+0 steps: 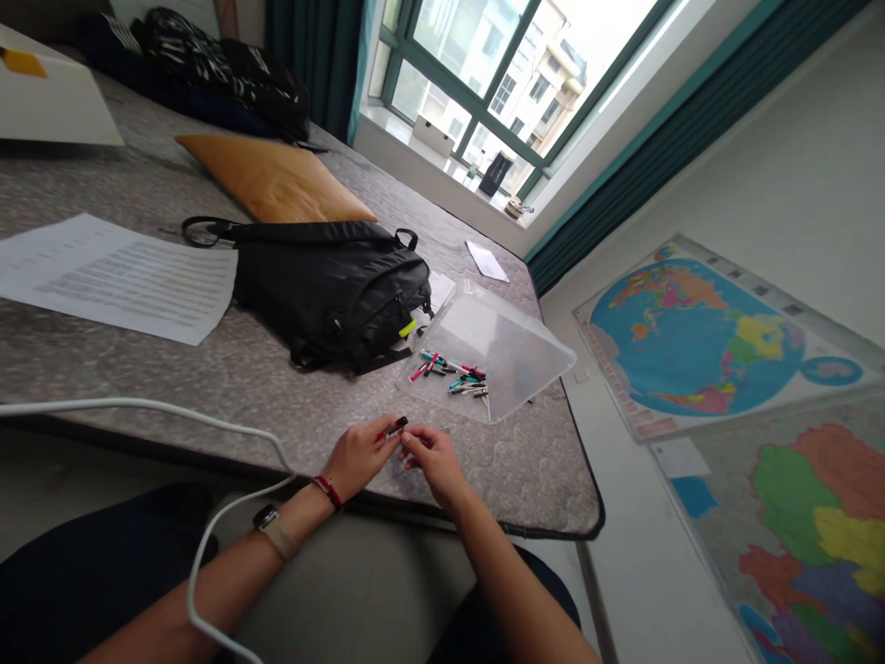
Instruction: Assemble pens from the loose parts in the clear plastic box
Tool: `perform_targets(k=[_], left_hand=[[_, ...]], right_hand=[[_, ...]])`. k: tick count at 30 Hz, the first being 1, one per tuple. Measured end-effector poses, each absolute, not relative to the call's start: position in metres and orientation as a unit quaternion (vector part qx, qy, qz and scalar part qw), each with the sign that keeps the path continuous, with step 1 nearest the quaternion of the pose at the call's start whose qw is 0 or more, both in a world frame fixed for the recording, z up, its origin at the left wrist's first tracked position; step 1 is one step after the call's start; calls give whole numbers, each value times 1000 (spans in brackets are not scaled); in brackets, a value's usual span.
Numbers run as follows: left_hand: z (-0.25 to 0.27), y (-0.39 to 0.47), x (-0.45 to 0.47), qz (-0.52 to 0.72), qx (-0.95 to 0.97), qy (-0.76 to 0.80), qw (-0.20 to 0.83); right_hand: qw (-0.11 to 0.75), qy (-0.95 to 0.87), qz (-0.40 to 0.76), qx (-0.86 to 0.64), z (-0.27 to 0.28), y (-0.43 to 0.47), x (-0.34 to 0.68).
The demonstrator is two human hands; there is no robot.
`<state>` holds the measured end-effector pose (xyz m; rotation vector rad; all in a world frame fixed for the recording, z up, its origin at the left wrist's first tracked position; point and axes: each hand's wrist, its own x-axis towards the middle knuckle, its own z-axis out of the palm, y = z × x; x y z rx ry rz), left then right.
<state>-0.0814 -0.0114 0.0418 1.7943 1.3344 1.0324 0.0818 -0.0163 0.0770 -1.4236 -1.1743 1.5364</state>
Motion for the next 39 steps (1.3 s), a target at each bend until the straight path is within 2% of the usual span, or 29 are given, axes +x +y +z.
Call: perform_targets(k=[5,8,13,16,22,39], left_hand=[[45,-12,-83,396,691,493,350],[49,-13,-84,391,704,472,359],[50,-17,-80,361,732,459,350],[51,-19,-79,343,747,452,346],[54,-21,-83,317,762,448,343],[47,-22,-80,262,791,454,317]], right_hand=[[382,-466,566,-562,80,-15,90],[382,-518,504,-575,89,-13,100],[302,-711,325,-546,118,-14,113],[248,-779,273,-507,130,-14,115],[166,-830,219,-485,137,-15,116],[85,-865,173,-464,139,-13,118]])
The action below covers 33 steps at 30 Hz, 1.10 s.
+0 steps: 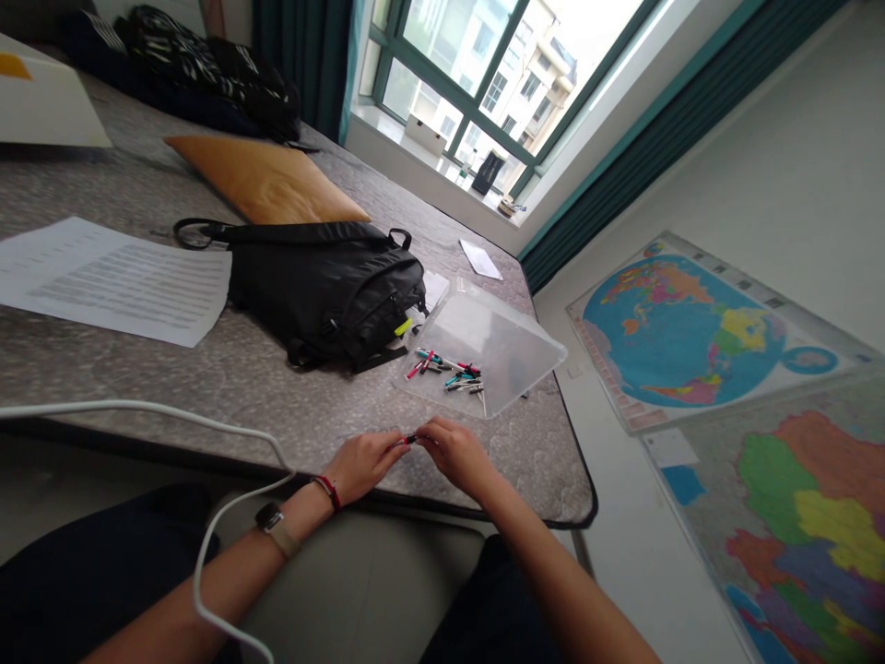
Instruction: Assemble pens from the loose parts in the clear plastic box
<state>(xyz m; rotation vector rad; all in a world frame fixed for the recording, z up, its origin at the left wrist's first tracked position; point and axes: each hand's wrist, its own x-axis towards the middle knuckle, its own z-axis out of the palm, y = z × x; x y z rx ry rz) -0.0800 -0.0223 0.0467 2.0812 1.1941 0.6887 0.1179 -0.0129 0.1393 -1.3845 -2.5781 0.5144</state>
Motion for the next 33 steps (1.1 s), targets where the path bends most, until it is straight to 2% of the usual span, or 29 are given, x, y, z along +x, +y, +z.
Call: perform_targets(k=[15,22,33], left_hand=[[46,-26,-76,259,798,430,333],[50,-26,-76,261,796,432,335],[49,-29,-75,246,803,434,326]], right_hand=[[45,-846,156,-507,120,-19,119],[68,-843,200,-494,130,-23,122],[61,-827,194,-525,120,-26,125]])
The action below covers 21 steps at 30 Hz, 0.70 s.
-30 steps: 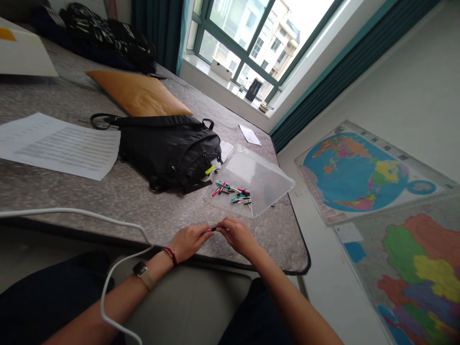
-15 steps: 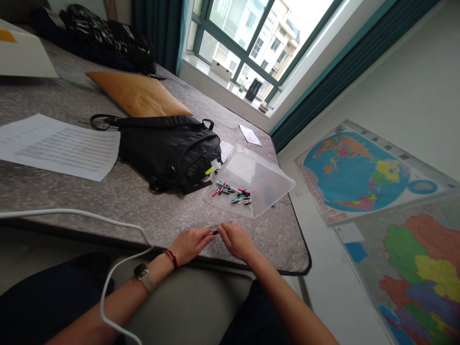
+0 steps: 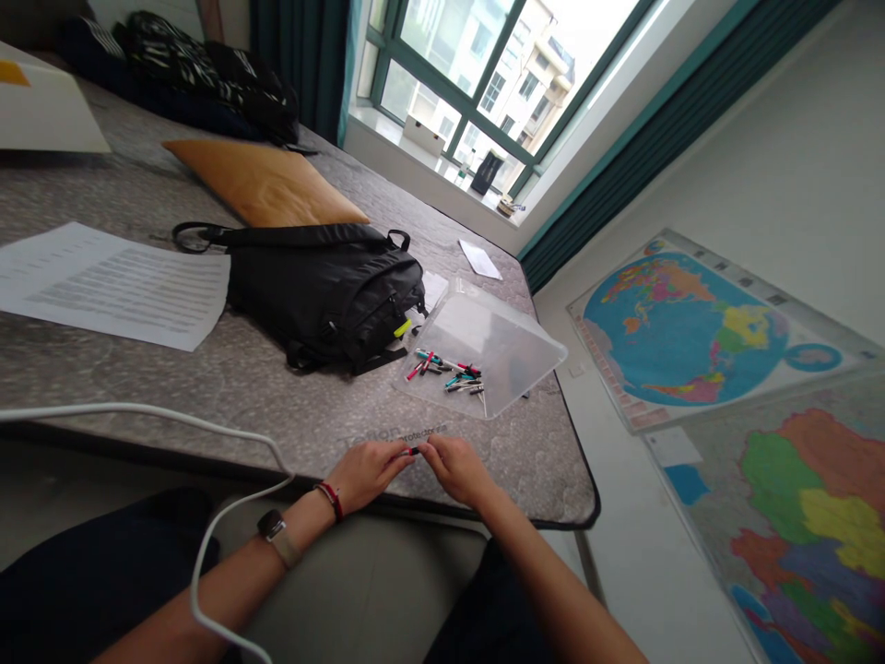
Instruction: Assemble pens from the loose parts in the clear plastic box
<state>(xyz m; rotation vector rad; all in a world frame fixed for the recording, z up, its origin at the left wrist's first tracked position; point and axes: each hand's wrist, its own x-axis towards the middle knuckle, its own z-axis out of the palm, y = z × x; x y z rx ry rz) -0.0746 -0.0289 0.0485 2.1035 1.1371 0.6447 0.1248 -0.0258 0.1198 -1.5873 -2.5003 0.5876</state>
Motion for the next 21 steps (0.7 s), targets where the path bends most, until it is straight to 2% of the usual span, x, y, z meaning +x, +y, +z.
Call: perform_targets(k=[6,13,21], left_hand=[[51,-32,-73,255,803,420,337],[49,-41,-69,270,797,404,359],[35,-58,-56,314,758,396,413]], right_hand=[[89,-840,210,-492,129,-34,124],[72,-828,163,-531,102,-39,130],[143,-813,163,-540,91,-69,141]])
